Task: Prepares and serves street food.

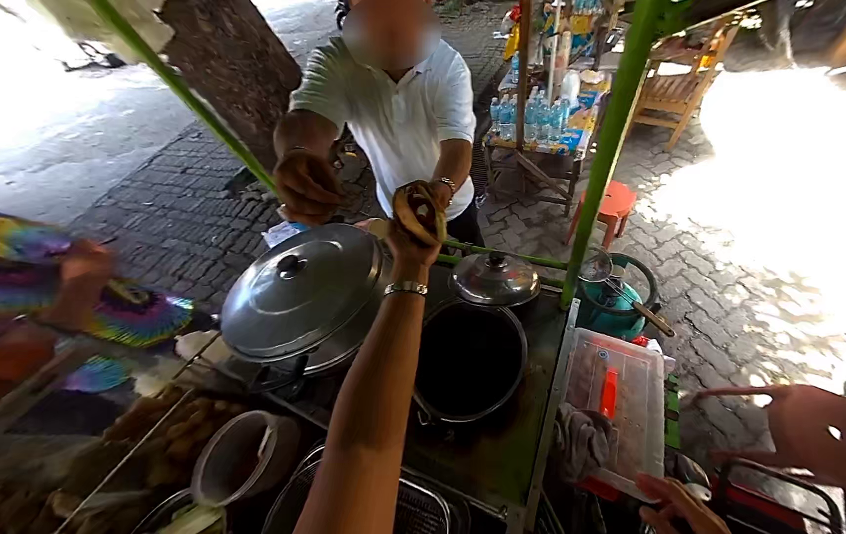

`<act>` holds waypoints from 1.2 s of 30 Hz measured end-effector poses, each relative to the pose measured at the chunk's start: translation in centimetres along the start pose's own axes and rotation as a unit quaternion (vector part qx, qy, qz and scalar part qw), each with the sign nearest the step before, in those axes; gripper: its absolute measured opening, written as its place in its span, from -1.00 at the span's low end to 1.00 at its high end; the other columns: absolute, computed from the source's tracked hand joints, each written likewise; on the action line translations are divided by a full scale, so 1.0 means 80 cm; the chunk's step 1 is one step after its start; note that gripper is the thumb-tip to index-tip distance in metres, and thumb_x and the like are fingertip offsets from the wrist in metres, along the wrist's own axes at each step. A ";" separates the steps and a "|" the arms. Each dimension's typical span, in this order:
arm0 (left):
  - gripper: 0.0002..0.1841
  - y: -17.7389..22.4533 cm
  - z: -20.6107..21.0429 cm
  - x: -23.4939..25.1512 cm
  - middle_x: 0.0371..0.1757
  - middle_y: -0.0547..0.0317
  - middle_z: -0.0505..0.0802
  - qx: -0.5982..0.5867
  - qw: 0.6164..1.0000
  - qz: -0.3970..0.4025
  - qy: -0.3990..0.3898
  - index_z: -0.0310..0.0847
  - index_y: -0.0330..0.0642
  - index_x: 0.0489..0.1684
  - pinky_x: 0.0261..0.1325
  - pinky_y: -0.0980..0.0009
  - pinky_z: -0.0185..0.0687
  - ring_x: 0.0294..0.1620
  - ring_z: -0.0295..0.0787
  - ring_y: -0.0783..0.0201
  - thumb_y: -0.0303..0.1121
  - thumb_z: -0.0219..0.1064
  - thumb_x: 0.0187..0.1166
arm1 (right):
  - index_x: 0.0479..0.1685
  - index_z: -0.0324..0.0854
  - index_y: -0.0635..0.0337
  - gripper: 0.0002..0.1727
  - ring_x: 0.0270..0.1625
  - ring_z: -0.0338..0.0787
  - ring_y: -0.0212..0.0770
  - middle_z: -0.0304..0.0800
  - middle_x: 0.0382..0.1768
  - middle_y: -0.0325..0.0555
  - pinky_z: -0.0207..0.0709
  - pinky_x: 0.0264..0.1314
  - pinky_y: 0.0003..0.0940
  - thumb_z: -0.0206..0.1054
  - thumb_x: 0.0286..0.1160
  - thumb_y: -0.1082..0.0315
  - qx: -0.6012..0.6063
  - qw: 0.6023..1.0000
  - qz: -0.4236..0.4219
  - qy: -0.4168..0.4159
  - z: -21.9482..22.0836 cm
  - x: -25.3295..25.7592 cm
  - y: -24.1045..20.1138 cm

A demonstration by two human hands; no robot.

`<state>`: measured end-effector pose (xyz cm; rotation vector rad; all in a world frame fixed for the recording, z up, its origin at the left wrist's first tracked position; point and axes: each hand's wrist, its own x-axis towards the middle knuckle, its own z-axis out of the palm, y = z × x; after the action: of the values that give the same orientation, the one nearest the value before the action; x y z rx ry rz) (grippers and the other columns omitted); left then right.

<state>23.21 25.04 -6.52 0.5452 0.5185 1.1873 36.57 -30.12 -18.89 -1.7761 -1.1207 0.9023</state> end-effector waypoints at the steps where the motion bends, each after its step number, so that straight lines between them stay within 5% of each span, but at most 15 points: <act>1: -0.29 0.002 -0.005 -0.001 0.12 0.01 0.71 0.019 1.000 -0.012 -0.007 0.36 -0.05 0.39 0.17 0.10 0.69 0.07 0.72 0.11 0.22 -0.57 0.78 | 0.38 0.63 0.40 -0.52 0.17 0.82 -0.02 0.79 0.20 0.24 0.71 0.16 -0.15 0.34 0.65 0.21 -0.008 1.000 0.003 0.013 -0.003 0.007 0.008; 3: -0.23 0.011 -0.011 -0.016 0.31 -0.04 0.67 0.071 0.995 -0.042 0.049 0.21 -0.08 0.60 0.21 0.17 0.72 0.18 0.74 0.11 0.28 -0.56 0.78 | 0.48 0.58 0.31 -0.46 0.15 0.85 -0.04 0.82 0.18 0.13 0.75 0.14 -0.11 0.32 0.63 0.15 -0.052 0.997 0.042 0.040 -0.022 0.038 0.021; 5: -0.26 0.024 -0.012 -0.035 0.49 -0.07 0.57 0.085 0.987 -0.033 0.134 0.05 -0.13 0.75 0.28 0.23 0.70 0.30 0.72 0.11 0.22 -0.50 0.82 | 0.72 0.36 0.23 -0.40 0.16 0.84 0.13 0.82 0.18 0.23 0.65 0.29 0.10 0.24 0.73 0.22 -0.097 0.986 0.134 0.029 -0.068 0.106 0.003; 7: -0.34 0.036 -0.018 -0.045 0.48 -0.03 0.55 0.052 0.983 0.017 0.172 0.02 -0.16 0.73 0.34 0.27 0.64 0.35 0.69 0.17 0.07 -0.54 0.86 | 0.90 0.03 0.07 -0.30 0.06 0.80 0.24 0.79 0.09 0.34 0.57 0.23 0.21 0.12 0.80 0.23 -0.160 0.969 0.190 -0.014 -0.121 0.201 -0.017; 10: -0.35 0.054 -0.025 -0.047 0.59 -0.03 0.50 -0.041 0.980 0.084 0.176 -0.01 -0.20 0.73 0.57 0.20 0.48 0.57 0.55 0.15 0.00 -0.63 0.86 | 0.95 -0.16 0.02 -0.23 0.19 0.73 0.45 0.70 0.17 0.53 0.49 0.31 0.37 0.10 0.81 0.31 -0.253 0.946 0.199 -0.047 -0.178 0.333 -0.064; 15: -0.35 0.077 -0.007 -0.053 0.69 -0.04 0.40 -0.088 0.974 0.141 0.153 -0.12 -0.25 0.77 0.70 0.32 0.31 0.69 0.40 0.21 -0.05 -0.68 0.87 | 0.85 -0.09 0.39 -0.18 0.47 0.57 0.54 0.55 0.40 0.60 0.40 0.42 0.45 0.23 0.65 0.36 -0.369 0.897 0.241 -0.031 -0.198 0.423 -0.114; 18: -0.35 0.086 -0.004 -0.051 0.63 -0.06 0.44 -0.121 0.969 0.139 0.166 -0.08 -0.22 0.75 0.63 0.29 0.40 0.64 0.46 0.16 0.01 -0.63 0.88 | 0.75 0.09 0.44 -0.26 0.18 0.71 0.55 0.65 0.19 0.63 0.50 0.18 0.46 0.30 0.68 0.27 -0.329 0.920 0.210 -0.001 -0.191 0.429 -0.070; 22: -0.41 0.095 -0.016 -0.040 0.56 -0.07 0.49 -0.180 0.964 0.120 0.155 -0.03 -0.09 0.73 0.46 0.21 0.58 0.50 0.58 0.08 0.06 -0.51 0.89 | 0.94 -0.20 0.04 -0.14 -0.12 0.76 0.22 0.73 0.04 0.41 0.60 0.01 0.18 0.23 0.78 0.14 -0.232 0.950 0.204 -0.048 -0.167 0.400 -0.026; 26: -0.50 0.092 -0.034 -0.043 0.22 -0.05 0.66 -0.224 0.956 0.105 0.159 0.20 -0.10 0.47 0.18 0.26 0.75 0.15 0.76 0.12 0.03 -0.37 0.88 | 0.91 -0.05 0.09 -0.24 -0.12 0.80 0.16 0.76 0.00 0.37 0.65 -0.01 0.15 0.20 0.80 0.18 -0.163 0.972 0.159 -0.065 -0.131 0.317 -0.003; 33: -0.48 0.104 -0.057 -0.086 0.09 -0.03 0.74 -0.121 0.980 0.025 0.153 0.34 -0.32 0.42 0.25 0.37 0.66 0.05 0.78 0.21 -0.13 -0.37 0.88 | 0.80 0.16 0.27 -0.29 -0.26 0.83 -0.07 0.82 -0.14 0.19 0.70 -0.23 -0.10 0.25 0.68 0.26 -0.064 0.988 0.110 -0.081 -0.062 0.161 0.034; 36: -0.59 0.113 -0.067 -0.134 -0.50 0.30 0.64 0.078 0.984 -0.039 0.155 0.53 -0.18 -0.07 -0.51 0.62 0.51 -0.63 0.54 0.48 -0.18 -0.26 0.84 | 0.79 0.17 0.30 -0.29 -0.22 0.82 -0.17 0.81 -0.10 0.13 0.71 -0.20 -0.20 0.24 0.67 0.25 -0.045 0.986 0.111 -0.118 -0.038 0.118 0.022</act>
<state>10.26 17.98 -3.81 0.4693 0.8964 1.1677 43.09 -22.63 -20.59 -1.9339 -1.1411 1.2406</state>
